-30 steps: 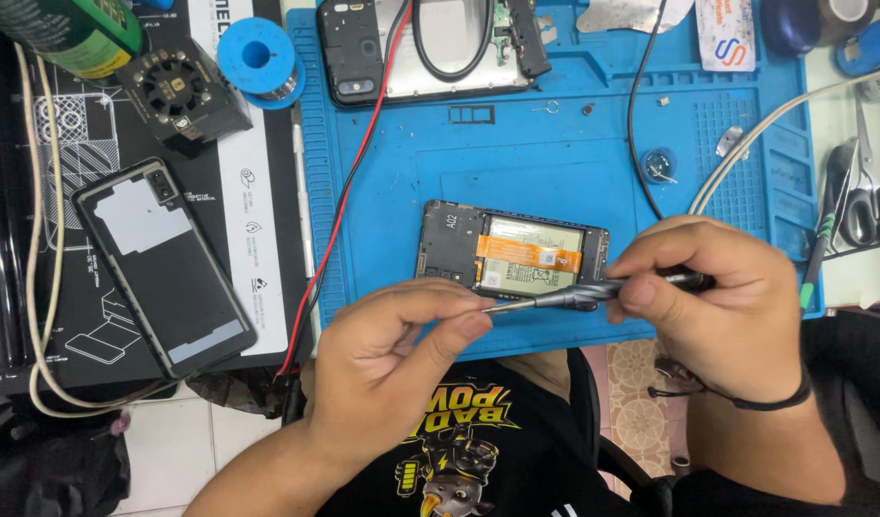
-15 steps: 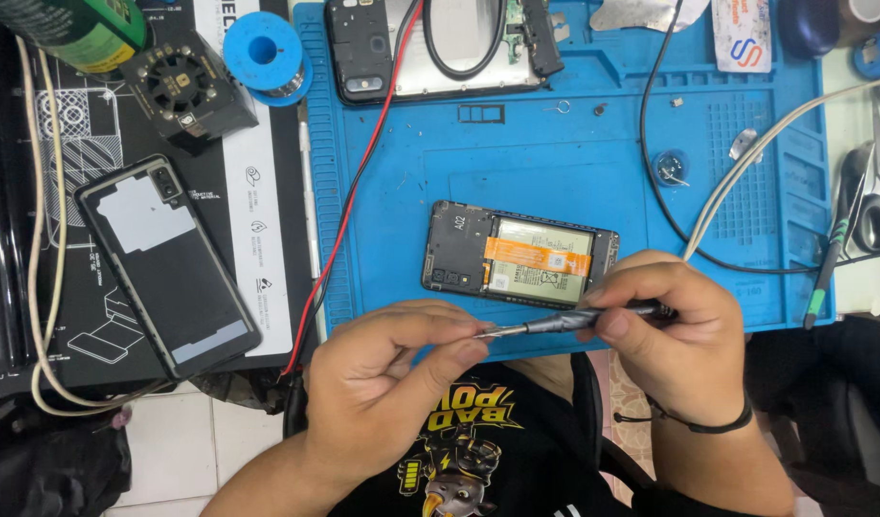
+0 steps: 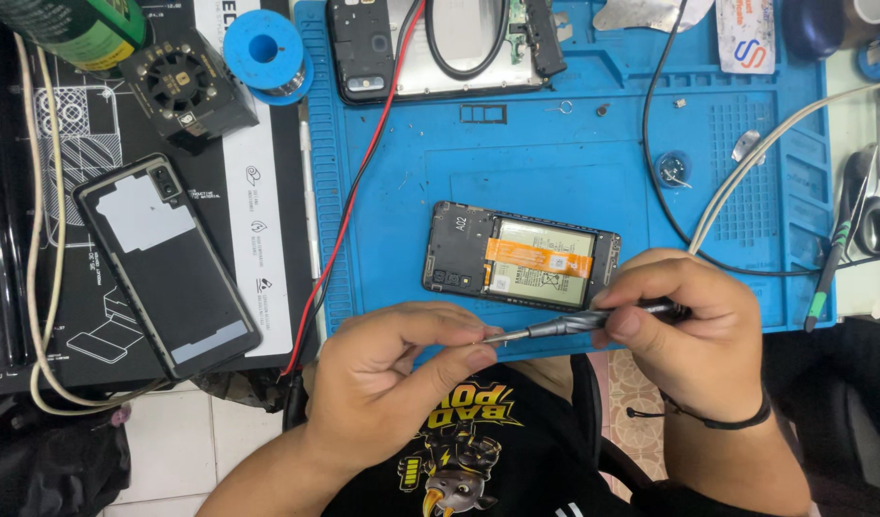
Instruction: The person reassembles a disassembled smartphone on a blue work mat. They connect the battery connector, place the back cover, and secure it with screws using a screwdriver. The phone is then tested by pressing the power button, and the screen lights up.
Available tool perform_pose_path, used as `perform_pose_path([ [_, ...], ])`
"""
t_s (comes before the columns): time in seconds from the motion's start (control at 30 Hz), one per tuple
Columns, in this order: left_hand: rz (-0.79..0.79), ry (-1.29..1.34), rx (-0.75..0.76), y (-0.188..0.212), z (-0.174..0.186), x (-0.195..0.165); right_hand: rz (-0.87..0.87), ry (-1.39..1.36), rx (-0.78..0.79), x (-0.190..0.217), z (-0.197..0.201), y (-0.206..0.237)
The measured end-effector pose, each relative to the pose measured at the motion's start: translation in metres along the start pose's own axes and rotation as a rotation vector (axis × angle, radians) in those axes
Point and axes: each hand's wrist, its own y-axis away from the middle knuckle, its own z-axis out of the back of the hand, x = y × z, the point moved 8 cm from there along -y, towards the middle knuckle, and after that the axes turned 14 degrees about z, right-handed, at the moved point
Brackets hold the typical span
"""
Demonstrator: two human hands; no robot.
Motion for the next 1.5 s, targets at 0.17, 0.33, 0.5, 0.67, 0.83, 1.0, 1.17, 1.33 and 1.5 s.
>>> perform_pose_path([
  [0.17,0.014,0.061,-0.006,0.002,0.006,0.006,0.004,-0.159,-0.045,-0.008,0.0,0.005],
  [0.33,-0.003,0.068,0.026,0.002,0.005,0.0,0.024,-0.094,-0.022,-0.006,0.001,0.007],
  [0.5,-0.006,0.011,0.03,0.001,0.004,-0.007,0.044,-0.04,-0.007,-0.004,0.001,0.006],
  [0.67,-0.109,-0.279,-0.04,0.0,0.002,-0.023,0.066,-0.02,-0.01,0.0,0.0,0.004],
  [0.83,-0.219,-0.467,-0.062,0.002,-0.003,-0.037,0.08,0.072,0.016,0.006,-0.003,0.002],
  [1.0,-0.249,-0.559,-0.105,0.004,-0.003,-0.039,0.126,0.229,0.085,0.018,-0.005,-0.004],
  [1.17,-0.208,-0.611,-0.127,0.001,0.0,-0.036,0.205,0.372,0.126,0.03,-0.005,-0.009],
  [1.33,-0.209,-0.639,-0.148,0.001,0.0,-0.036,0.2,0.392,0.132,0.03,-0.005,-0.01],
  [1.5,-0.181,-0.653,-0.137,-0.001,0.0,-0.034,0.217,0.422,0.109,0.032,-0.002,-0.01],
])
